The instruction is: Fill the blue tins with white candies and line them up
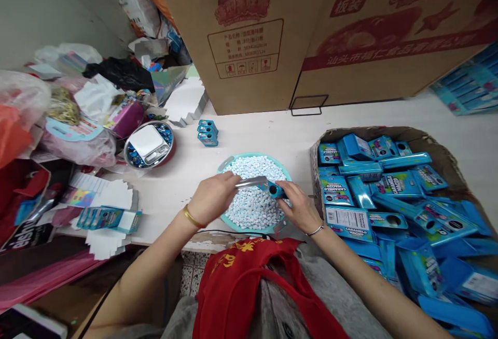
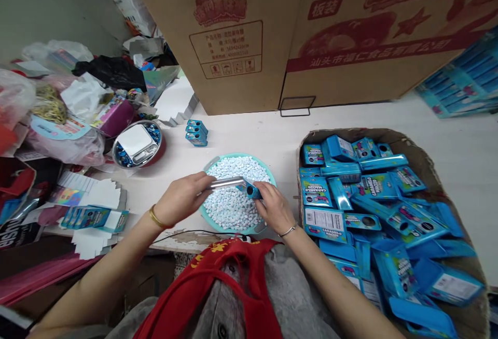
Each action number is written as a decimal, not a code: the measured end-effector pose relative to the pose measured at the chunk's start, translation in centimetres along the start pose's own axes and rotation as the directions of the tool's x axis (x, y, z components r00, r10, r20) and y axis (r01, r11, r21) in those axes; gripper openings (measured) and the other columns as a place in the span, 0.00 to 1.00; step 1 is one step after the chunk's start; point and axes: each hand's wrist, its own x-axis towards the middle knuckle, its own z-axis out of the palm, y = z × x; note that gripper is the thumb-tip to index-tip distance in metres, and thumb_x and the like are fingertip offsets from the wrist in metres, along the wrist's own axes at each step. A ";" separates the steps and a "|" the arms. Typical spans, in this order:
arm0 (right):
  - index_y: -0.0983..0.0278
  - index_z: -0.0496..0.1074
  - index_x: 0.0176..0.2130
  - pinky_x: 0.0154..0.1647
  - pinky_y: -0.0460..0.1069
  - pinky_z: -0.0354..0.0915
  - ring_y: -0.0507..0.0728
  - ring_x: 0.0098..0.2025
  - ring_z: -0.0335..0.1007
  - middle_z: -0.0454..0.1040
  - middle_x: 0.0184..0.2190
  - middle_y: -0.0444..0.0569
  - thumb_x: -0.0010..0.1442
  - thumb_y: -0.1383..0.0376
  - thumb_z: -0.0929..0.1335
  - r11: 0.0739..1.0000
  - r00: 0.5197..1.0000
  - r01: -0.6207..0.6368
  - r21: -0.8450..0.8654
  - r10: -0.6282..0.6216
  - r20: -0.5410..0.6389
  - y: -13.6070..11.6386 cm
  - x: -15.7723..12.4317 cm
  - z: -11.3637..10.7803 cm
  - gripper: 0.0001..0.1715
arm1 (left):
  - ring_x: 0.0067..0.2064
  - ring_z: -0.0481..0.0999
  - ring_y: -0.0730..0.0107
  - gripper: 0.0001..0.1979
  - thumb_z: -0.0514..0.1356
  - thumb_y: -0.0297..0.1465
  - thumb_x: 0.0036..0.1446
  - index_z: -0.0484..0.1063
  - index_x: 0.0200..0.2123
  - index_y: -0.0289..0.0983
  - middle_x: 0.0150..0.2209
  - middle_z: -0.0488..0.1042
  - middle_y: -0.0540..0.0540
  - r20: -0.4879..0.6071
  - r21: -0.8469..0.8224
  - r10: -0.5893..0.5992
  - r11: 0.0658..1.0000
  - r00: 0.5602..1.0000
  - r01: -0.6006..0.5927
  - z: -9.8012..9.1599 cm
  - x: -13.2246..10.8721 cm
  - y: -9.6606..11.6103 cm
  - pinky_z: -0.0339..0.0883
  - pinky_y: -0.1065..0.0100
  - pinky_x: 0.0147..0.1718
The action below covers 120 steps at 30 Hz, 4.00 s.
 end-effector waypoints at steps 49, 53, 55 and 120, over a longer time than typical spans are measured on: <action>0.61 0.58 0.59 0.54 0.61 0.67 0.62 0.56 0.66 0.70 0.52 0.57 0.63 0.60 0.63 0.993 0.994 0.112 -0.034 -0.112 -0.004 1.2 0.0 2.3 0.27 | 0.36 0.73 0.66 0.11 0.48 0.21 0.61 0.69 0.35 0.33 0.34 0.71 0.42 0.106 0.124 0.197 0.970 0.975 -0.210 -3.3 1.6 2.9 0.68 0.65 0.36; 0.61 0.60 0.57 0.54 0.60 0.65 0.62 0.55 0.67 0.70 0.52 0.56 0.63 0.57 0.63 0.998 0.999 0.031 0.047 -0.030 -0.024 1.5 -0.1 2.0 0.24 | 0.40 0.72 0.64 0.09 0.50 0.25 0.62 0.69 0.40 0.36 0.37 0.71 0.43 0.020 0.078 0.112 0.991 0.994 -0.113 -1.0 0.6 -0.3 0.67 0.66 0.36; 0.62 0.61 0.55 0.52 0.58 0.66 0.62 0.52 0.68 0.71 0.50 0.56 0.62 0.55 0.63 0.989 0.995 -0.074 0.128 0.082 -0.061 1.7 -0.1 1.7 0.24 | 0.41 0.72 0.64 0.09 0.51 0.28 0.61 0.68 0.42 0.37 0.40 0.71 0.44 0.010 0.004 0.001 1.000 1.000 -0.001 2.0 -0.2 -3.1 0.67 0.67 0.37; 0.64 0.63 0.52 0.44 0.54 0.68 0.60 0.44 0.70 0.73 0.42 0.53 0.60 0.49 0.63 0.959 0.946 -0.247 0.143 0.270 -0.179 2.5 -1.1 0.6 0.28 | 0.46 0.72 0.64 0.12 0.55 0.28 0.59 0.67 0.46 0.37 0.44 0.71 0.43 -0.021 -0.540 -0.055 0.841 0.998 0.035 19.9 3.0 -2.5 0.66 0.65 0.46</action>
